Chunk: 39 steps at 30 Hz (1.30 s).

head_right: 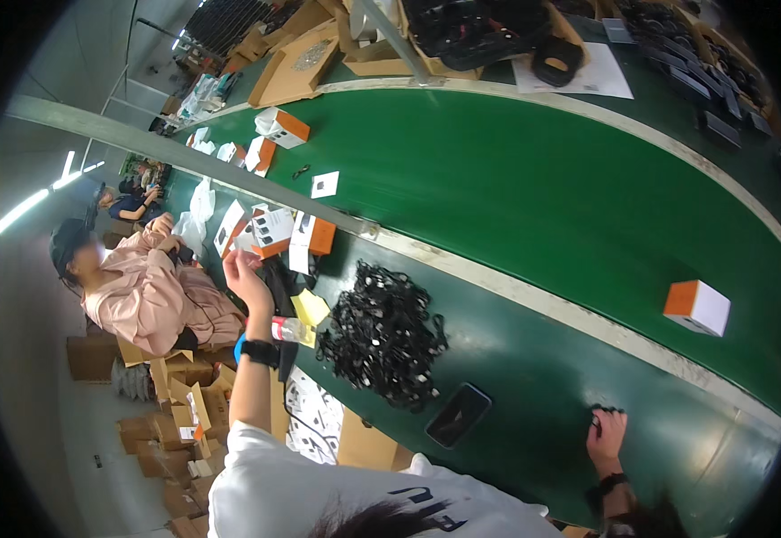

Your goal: Packing small electronic items or cables into boxes on an assembly line.

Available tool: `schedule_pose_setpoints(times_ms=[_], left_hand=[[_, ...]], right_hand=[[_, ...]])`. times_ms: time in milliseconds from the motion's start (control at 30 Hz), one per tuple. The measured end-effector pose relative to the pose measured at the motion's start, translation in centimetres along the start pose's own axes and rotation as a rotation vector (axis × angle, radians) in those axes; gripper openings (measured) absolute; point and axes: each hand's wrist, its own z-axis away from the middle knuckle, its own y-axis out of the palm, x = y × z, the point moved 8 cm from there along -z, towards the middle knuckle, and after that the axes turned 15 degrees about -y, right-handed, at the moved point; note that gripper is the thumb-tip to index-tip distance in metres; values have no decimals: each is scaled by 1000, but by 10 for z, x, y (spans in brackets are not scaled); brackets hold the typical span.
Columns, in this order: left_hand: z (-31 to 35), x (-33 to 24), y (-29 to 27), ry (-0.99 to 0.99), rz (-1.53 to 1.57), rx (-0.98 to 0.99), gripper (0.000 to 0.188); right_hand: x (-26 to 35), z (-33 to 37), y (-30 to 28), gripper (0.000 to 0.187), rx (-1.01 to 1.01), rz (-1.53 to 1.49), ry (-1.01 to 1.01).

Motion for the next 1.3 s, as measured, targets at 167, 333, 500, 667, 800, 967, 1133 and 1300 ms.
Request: schedule_pose_setpoints(times_ms=[167,333,500,667,800,967,1133,1300], left_hand=[[-146,97,71,-94,-705,327,30],[-216,251,162,-222,-1178,605,76],[-190,298,174,-379,-1535,470,104],[-195,261,180,-388,-1262,697,68],[-199,272,171,-531,-1212,647,58],[-219,234,170,-637,-821,706,49],[-266,251,160,-316,-973,628,46],[-261,277,181,-117,-1162,678,39]], right_hand=[[-4,14,4,23,81,63,42],[-5,70,9,21,-31,710,-86],[-19,57,12,30,228,325,478],[-56,105,35,41,241,450,445],[-68,111,47,40,229,410,426],[-69,106,67,38,164,376,436],[-76,61,134,36,40,301,414],[-99,-35,187,35,-67,231,320]])
